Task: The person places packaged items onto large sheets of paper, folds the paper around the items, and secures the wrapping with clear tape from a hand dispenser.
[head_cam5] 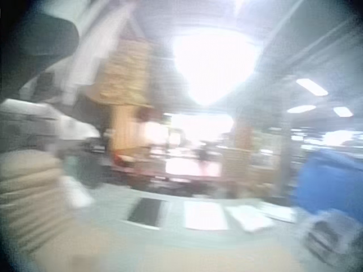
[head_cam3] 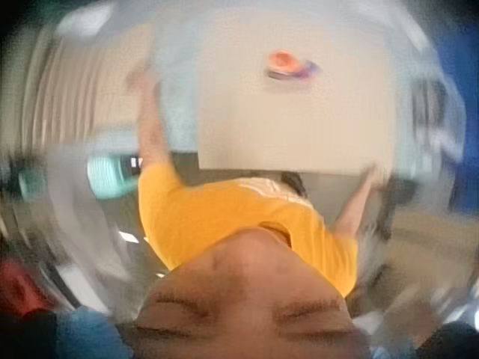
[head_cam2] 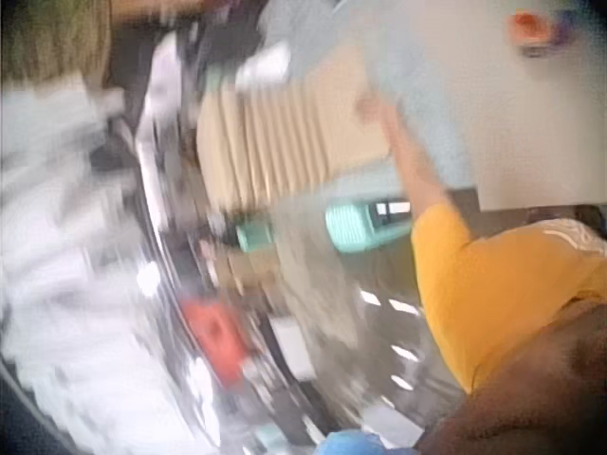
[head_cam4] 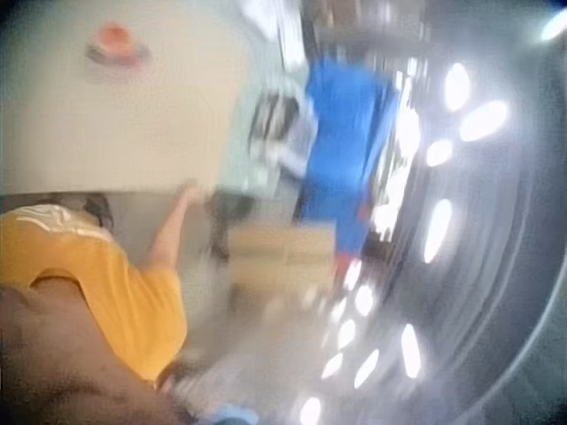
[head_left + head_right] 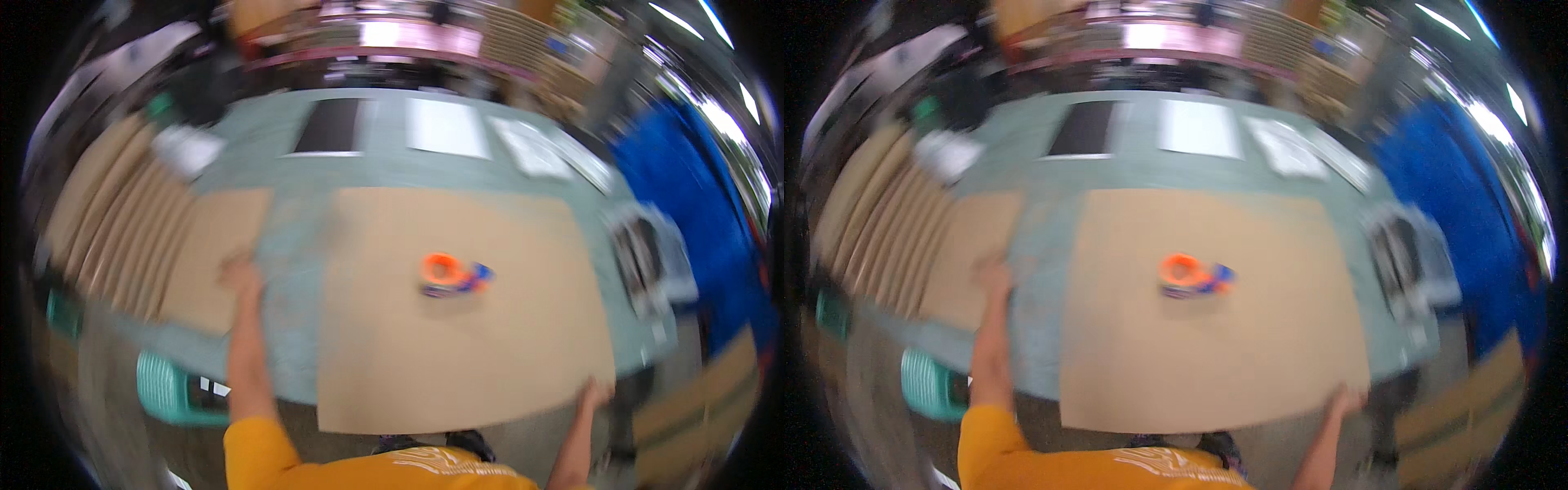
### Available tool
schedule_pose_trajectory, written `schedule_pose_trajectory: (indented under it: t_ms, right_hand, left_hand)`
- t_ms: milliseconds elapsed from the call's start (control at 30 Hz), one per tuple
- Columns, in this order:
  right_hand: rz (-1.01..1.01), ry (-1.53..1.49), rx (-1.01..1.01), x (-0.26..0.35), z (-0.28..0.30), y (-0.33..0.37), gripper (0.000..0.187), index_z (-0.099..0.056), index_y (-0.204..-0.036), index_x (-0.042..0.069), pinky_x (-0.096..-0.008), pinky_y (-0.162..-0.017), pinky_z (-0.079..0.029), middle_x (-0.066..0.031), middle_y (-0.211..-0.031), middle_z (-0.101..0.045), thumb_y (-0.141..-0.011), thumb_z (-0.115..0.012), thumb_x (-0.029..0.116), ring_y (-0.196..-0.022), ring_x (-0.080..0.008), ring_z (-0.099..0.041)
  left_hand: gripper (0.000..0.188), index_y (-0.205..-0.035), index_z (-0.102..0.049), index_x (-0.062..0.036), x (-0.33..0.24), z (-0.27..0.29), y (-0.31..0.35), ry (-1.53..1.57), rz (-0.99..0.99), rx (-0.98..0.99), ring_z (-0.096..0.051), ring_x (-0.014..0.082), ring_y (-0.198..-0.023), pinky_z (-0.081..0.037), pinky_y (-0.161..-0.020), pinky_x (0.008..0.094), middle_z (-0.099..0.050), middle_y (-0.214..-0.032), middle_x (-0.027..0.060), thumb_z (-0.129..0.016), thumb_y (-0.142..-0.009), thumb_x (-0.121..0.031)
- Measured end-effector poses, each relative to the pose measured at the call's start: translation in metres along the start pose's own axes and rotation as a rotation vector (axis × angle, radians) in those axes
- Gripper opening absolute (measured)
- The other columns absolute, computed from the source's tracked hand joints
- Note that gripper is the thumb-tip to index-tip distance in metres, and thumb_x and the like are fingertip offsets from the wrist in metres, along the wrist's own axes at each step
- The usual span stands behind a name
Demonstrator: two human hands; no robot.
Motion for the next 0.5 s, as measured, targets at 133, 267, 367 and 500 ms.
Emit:
schedule_pose_trajectory:
  t_ms: [133,267,367,500]
  right_hand:
    - [-0.007,0.606,0.098,0.098,-0.045,0.022,0.08,-0.028,-0.132,0.001,-0.0432,-0.1,-0.032,-0.0234,-0.129,-0.032,-0.065,-0.07,0.003,-0.121,-0.0376,-0.033]
    - [0.128,0.852,0.099,0.098,-0.033,-0.023,0.064,-0.041,-0.124,0.002,-0.0409,-0.094,-0.036,-0.0216,-0.127,-0.034,-0.068,-0.071,0.011,-0.115,-0.0368,-0.039]
    - [0.357,0.785,0.07,0.105,-0.03,-0.091,0.056,-0.048,-0.117,0.001,-0.0373,-0.09,-0.04,-0.0163,-0.122,-0.043,-0.071,-0.072,0.023,-0.11,-0.031,-0.045]
    - [-0.144,-0.247,0.32,0.133,-0.068,-0.206,0.054,-0.05,-0.114,0.001,-0.0344,-0.084,-0.041,-0.0086,-0.103,-0.053,-0.077,-0.068,0.035,-0.094,-0.0235,-0.051]
  left_hand:
    - [0.065,-0.137,-0.03,-0.0211,-0.003,0.035,0.02,-0.105,0.029,0.095,-0.026,0.0358,-0.129,-0.026,-0.098,0.0575,-0.033,-0.138,0.0188,-0.048,-0.083,-0.052]
    - [0.048,-0.125,-0.045,-0.0098,-0.061,0.027,0.038,0.162,-0.14,-0.072,-0.042,0.0341,-0.117,-0.034,-0.094,0.0475,-0.048,-0.122,0.018,-0.057,-0.082,-0.027]
    - [0.036,-0.114,-0.053,-0.0039,-0.114,0.038,0.061,0.487,-0.355,-0.159,-0.048,0.0333,-0.11,-0.037,-0.093,0.0412,-0.052,-0.115,0.0173,-0.059,-0.081,-0.016]
    - [0.027,-0.106,-0.057,-0.0007,-0.243,0.116,0.157,0.694,-0.633,-0.187,-0.05,0.0321,-0.106,-0.039,-0.091,0.0388,-0.054,-0.11,0.0166,-0.058,-0.08,-0.009]
Point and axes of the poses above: each hand's wrist, its own y-axis away from the middle knuckle, its own z-axis out of the back of the hand, x = y × z, the point moved 1 cm from there along -y, towards the middle knuckle
